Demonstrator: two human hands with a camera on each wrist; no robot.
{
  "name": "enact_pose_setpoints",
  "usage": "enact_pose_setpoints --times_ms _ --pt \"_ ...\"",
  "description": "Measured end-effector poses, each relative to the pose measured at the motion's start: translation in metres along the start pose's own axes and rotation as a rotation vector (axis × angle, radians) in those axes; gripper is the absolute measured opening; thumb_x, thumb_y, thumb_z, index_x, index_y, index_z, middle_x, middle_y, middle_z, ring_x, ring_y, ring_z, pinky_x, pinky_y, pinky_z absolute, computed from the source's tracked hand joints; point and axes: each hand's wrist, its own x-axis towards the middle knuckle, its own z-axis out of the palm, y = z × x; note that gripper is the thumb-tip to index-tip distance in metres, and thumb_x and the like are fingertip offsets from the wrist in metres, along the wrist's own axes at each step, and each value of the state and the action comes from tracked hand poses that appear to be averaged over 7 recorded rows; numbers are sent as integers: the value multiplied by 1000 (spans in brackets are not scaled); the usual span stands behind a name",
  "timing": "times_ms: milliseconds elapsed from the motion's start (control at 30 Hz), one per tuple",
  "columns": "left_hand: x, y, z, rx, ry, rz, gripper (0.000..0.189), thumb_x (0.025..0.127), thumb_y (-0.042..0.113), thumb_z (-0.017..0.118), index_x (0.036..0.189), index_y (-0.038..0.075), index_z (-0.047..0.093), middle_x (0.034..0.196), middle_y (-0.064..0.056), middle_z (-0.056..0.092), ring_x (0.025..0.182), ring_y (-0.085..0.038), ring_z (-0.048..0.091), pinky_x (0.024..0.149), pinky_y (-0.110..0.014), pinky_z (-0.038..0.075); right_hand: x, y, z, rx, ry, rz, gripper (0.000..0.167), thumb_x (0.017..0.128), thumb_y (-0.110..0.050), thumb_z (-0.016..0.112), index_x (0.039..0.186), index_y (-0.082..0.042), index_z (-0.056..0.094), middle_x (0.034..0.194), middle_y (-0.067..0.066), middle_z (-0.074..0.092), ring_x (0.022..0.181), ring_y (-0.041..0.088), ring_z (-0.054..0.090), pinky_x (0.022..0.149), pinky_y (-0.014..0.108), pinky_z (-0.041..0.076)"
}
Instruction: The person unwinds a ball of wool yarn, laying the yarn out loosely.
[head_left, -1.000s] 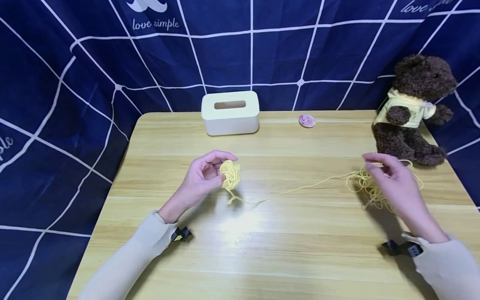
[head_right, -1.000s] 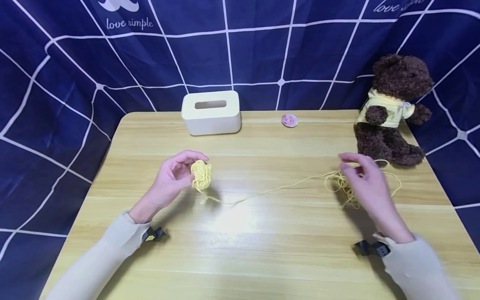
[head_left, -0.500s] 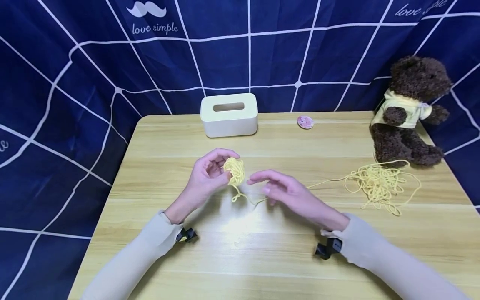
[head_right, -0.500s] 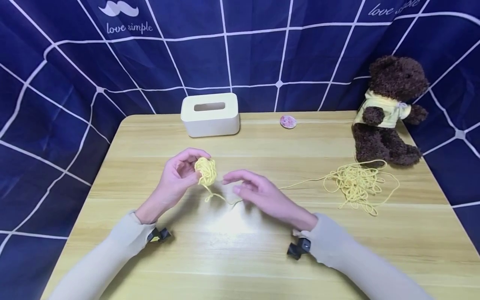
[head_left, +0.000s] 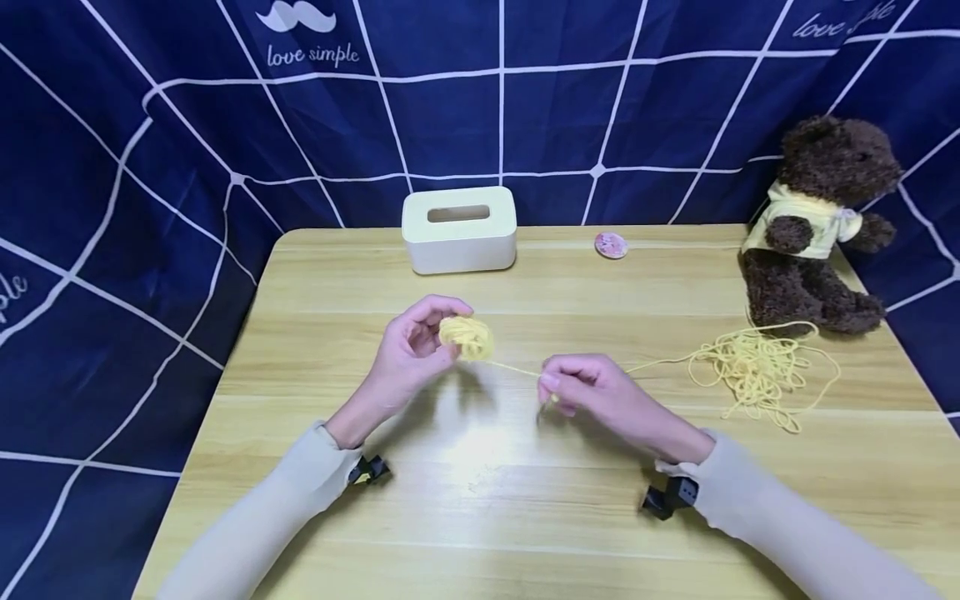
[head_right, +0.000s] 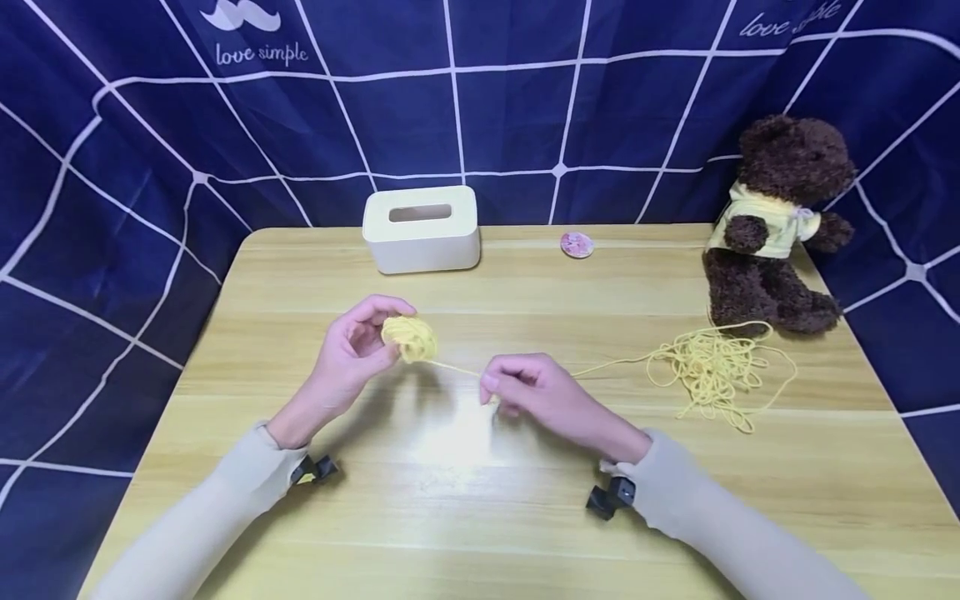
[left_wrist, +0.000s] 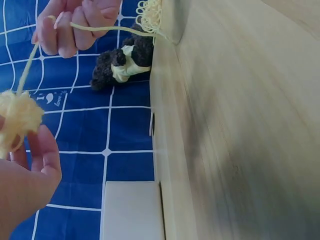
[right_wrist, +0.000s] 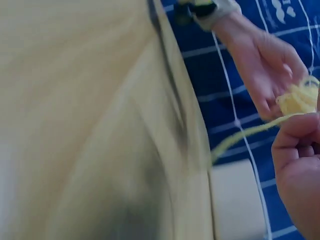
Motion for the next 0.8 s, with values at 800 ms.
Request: enact_pose_setpoints --times_ms 800 --pt "-4 -1 -15 -39 114 39 50 81 -18 57 128 -1 63 114 -8 75 104 -19 69 99 -29 56 -70 2 -115 388 526 -257 33 110 11 40 91 13 67 72 7 55 63 25 26 55 30 33"
